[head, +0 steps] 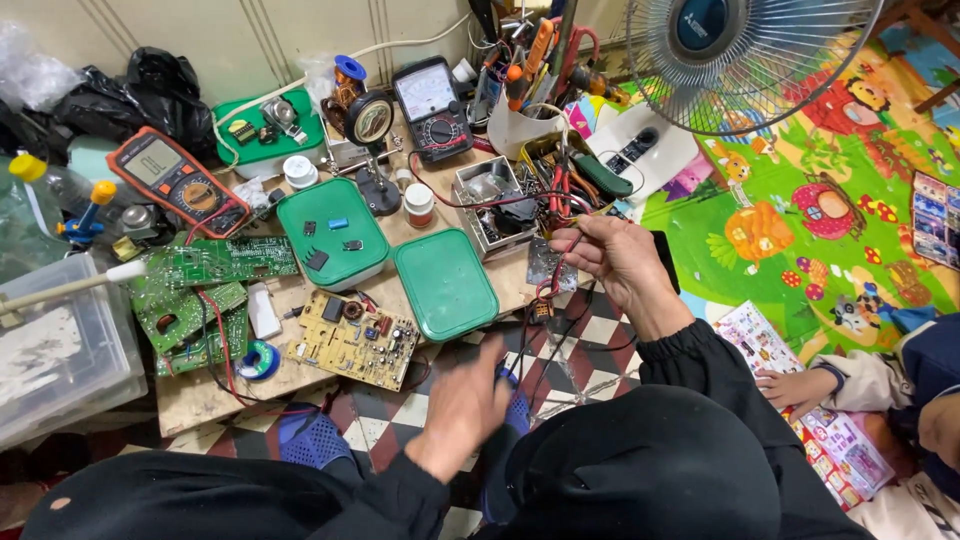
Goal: Diagnosing and repairing electronic circuit boards by testing components with a multimeter and inspecting parts.
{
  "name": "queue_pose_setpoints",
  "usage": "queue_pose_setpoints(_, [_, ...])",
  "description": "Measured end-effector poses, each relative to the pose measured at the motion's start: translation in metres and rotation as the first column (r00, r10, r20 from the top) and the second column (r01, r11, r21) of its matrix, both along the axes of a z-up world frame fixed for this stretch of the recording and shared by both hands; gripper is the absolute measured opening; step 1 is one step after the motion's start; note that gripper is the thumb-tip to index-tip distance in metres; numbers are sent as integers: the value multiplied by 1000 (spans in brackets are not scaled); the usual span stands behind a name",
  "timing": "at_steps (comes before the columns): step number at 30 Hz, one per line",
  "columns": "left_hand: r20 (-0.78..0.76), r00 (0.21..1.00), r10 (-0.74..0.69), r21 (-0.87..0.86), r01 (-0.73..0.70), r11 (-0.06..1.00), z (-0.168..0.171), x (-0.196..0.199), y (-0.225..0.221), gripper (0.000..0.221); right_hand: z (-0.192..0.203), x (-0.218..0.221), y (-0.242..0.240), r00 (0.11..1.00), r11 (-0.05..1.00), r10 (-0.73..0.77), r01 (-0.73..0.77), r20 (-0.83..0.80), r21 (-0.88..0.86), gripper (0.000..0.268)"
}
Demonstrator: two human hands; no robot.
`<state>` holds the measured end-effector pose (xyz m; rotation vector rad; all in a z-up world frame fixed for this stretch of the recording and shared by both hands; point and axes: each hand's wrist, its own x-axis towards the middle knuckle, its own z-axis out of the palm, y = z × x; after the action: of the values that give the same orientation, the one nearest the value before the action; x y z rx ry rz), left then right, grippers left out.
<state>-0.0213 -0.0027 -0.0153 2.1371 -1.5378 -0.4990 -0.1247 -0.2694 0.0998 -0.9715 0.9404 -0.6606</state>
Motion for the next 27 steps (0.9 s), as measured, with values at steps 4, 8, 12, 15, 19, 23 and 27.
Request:
queue_pose_setpoints(4, [-421,900,114,242,-10,970,94,17,-59,97,-4,6,-3,1000,998,-11,12,-3,70,23])
queue_pose_setpoints(8, [-396,918,-34,28,50,998,82,12,-76,69,5,-2,5,999,993,-24,19,42,120,24])
queue_pose_setpoints(12, [-430,901,-55,-59,32,998,112,19,-86,57,13,-26,44,987,998,60,-59,147,-10,40])
queue_pose_setpoints(15, [-546,836,-60,-78,21,997,146,29,-100,60,-53,-37,53,955,955,294,-292,36,-46,53])
queue_pose_setpoints(19, [-641,768,-14,-15,6,1000,164,18,-133,54,-76,-70,81,863,829,392,-482,-318,-284,33])
queue_pose_setpoints(23, [-633,772,-63,-69,24,997,176,3,-124,54,-3,-57,90,720,603,292,-650,-630,-463,40])
queue_pose_setpoints(27, [-813,577,-78,-197,-148,969,172,14,-98,62,3,-67,74,757,606,250,-609,-604,-513,49])
